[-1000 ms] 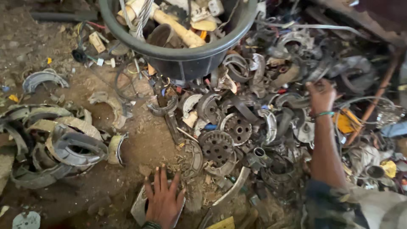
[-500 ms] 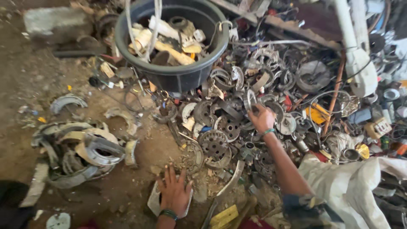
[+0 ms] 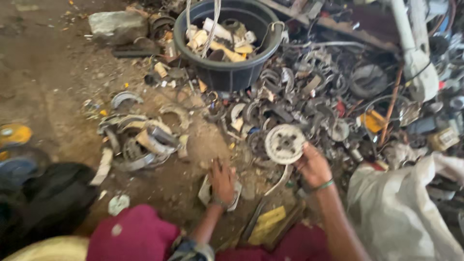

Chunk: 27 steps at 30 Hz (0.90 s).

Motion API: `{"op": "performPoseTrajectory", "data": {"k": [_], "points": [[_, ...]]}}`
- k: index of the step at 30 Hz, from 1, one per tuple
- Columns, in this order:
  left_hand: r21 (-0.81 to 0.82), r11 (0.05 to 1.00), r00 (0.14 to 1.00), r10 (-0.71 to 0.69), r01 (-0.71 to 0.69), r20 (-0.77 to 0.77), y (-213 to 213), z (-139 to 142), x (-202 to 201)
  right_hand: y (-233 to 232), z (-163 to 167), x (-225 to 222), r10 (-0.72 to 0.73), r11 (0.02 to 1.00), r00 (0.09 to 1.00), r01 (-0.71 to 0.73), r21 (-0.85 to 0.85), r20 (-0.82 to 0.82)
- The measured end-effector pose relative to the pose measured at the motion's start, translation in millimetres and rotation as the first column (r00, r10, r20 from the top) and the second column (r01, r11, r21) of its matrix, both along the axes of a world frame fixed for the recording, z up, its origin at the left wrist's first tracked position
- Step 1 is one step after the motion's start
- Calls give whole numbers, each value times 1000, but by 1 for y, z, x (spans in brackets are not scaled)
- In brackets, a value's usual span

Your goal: The person sits on the ground in a scrap yard and repeatedly strikes a metal part resting on the floor with a hammer, repositioning it between blows. Later they pick up a different perforated metal disc from the scrap pile and continue hammering it.

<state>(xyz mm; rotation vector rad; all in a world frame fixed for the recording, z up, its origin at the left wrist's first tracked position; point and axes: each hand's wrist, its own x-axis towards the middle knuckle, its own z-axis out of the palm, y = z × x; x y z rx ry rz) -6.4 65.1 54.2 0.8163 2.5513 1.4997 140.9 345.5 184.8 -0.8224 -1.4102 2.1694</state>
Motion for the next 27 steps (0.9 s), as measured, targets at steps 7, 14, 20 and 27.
{"op": "performPoseTrajectory", "data": {"k": [7, 14, 20, 27], "points": [[265, 906, 939, 283, -329, 197, -41, 23, -64, -149, -111, 7, 14, 948, 1000, -5, -317, 26], [-89, 987, 990, 136, -133, 30, -80, 32, -39, -206, -131, -31, 26, 997, 984, -14, -71, 178], [-584, 770, 966, -221, 257, 133, -73, 3, 8, -213, -129, 20, -42, 743, 954, -168, 647, 296], [-406, 896, 964, -242, 179, -111, -74, -36, 13, -203, -127, 105, -660, 539, 705, 203, 817, 260]]}}
